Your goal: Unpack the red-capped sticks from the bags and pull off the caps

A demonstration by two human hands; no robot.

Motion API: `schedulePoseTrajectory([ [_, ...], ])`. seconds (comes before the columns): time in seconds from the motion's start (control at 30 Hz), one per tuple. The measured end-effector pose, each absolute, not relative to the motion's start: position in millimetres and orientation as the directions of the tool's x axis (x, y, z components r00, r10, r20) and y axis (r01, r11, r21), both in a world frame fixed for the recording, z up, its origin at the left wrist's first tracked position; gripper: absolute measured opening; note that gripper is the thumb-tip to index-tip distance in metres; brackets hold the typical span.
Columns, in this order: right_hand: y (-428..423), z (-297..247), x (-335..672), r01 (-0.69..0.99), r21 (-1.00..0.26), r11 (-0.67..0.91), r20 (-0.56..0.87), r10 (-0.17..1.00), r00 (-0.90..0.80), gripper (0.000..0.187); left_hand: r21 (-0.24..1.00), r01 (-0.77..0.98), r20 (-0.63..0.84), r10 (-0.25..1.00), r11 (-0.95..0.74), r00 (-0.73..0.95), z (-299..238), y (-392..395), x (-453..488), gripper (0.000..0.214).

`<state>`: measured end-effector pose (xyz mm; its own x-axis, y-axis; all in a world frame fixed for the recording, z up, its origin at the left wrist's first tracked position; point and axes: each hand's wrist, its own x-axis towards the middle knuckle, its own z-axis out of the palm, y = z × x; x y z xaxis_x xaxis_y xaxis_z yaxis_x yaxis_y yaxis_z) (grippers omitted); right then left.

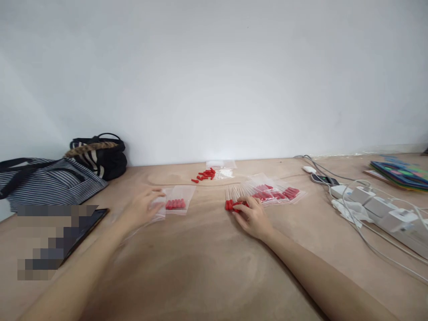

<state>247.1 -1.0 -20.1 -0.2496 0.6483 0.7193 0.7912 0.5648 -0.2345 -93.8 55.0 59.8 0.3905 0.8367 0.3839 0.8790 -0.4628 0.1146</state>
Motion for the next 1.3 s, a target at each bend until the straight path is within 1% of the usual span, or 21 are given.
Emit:
schedulePoseTrajectory([
  [0.03,-1,-20,247,0.79,-0.233,0.567,0.719,0.648,-0.252,0.015,0.042,0.827,0.307,0.795,-0.56,0.523,57,52,-83,0.023],
  [0.07,-1,-20,248,0.789,-0.231,0.569,0.72,0.646,-0.255,0.015,-0.023,0.782,0.237,0.756,-0.623,0.61,53,49,-73,0.024],
  [0.13,-2,-20,248,0.788,-0.225,0.574,0.724,0.639,-0.259,0.014,-0.129,0.751,0.162,0.734,-0.647,0.66,45,47,-57,0.03],
  [0.2,-2,-20,248,0.787,-0.224,0.575,0.728,0.636,-0.258,0.014,-0.173,0.774,0.176,0.754,-0.609,0.633,36,47,-47,0.03],
  [0.33,-2,-19,248,0.791,-0.232,0.567,0.726,0.642,-0.247,0.014,-0.171,0.816,0.235,0.781,-0.552,0.578,21,47,-36,0.033],
  [0.4,-2,-19,247,0.79,-0.229,0.569,0.73,0.637,-0.247,0.013,-0.167,0.817,0.261,0.774,-0.552,0.577,15,43,-28,0.035],
  [0.5,-2,-18,247,0.787,-0.216,0.578,0.732,0.629,-0.262,0.013,-0.158,0.807,0.301,0.75,-0.57,0.589,9,34,-8,0.03],
  [0.63,-3,-17,246,0.797,-0.175,0.578,0.697,0.645,-0.314,0.013,-0.139,0.747,0.317,0.685,-0.65,0.656,3,21,18,0.034],
  [0.7,-4,-17,246,0.796,-0.154,0.586,0.683,0.645,-0.343,0.013,-0.113,0.69,0.333,0.628,-0.714,0.704,1,16,23,0.032],
  [0.77,-5,-17,245,0.79,-0.147,0.596,0.676,0.643,-0.359,0.012,-0.086,0.663,0.347,0.601,-0.744,0.72,1,14,22,0.028],
  [0.83,-4,-17,245,0.783,-0.153,0.603,0.673,0.644,-0.364,0.012,-0.068,0.67,0.334,0.616,-0.739,0.714,3,13,17,0.026],
  [0.9,-4,-17,245,0.777,-0.16,0.609,0.668,0.646,-0.369,0.012,-0.058,0.701,0.294,0.659,-0.711,0.692,6,11,12,0.028],
  [0.97,-5,-16,244,0.774,-0.162,0.613,0.661,0.649,-0.375,0.012,-0.022,0.737,0.257,0.708,-0.676,0.658,11,7,11,0.029],
  [1.03,-7,-15,242,0.765,-0.161,0.623,0.659,0.645,-0.387,0.012,0.061,0.765,0.235,0.754,-0.642,0.614,17,2,13,0.028],
  [1.17,-17,-12,236,0.723,-0.165,0.671,0.667,0.616,-0.419,0.012,0.296,0.764,0.146,0.817,-0.574,0.557,29,-3,25,0.021],
  [1.3,-26,-11,230,0.684,-0.136,0.716,0.696,0.561,-0.449,0.015,0.551,0.743,-0.017,0.885,-0.38,0.465,30,5,34,0.017],
])
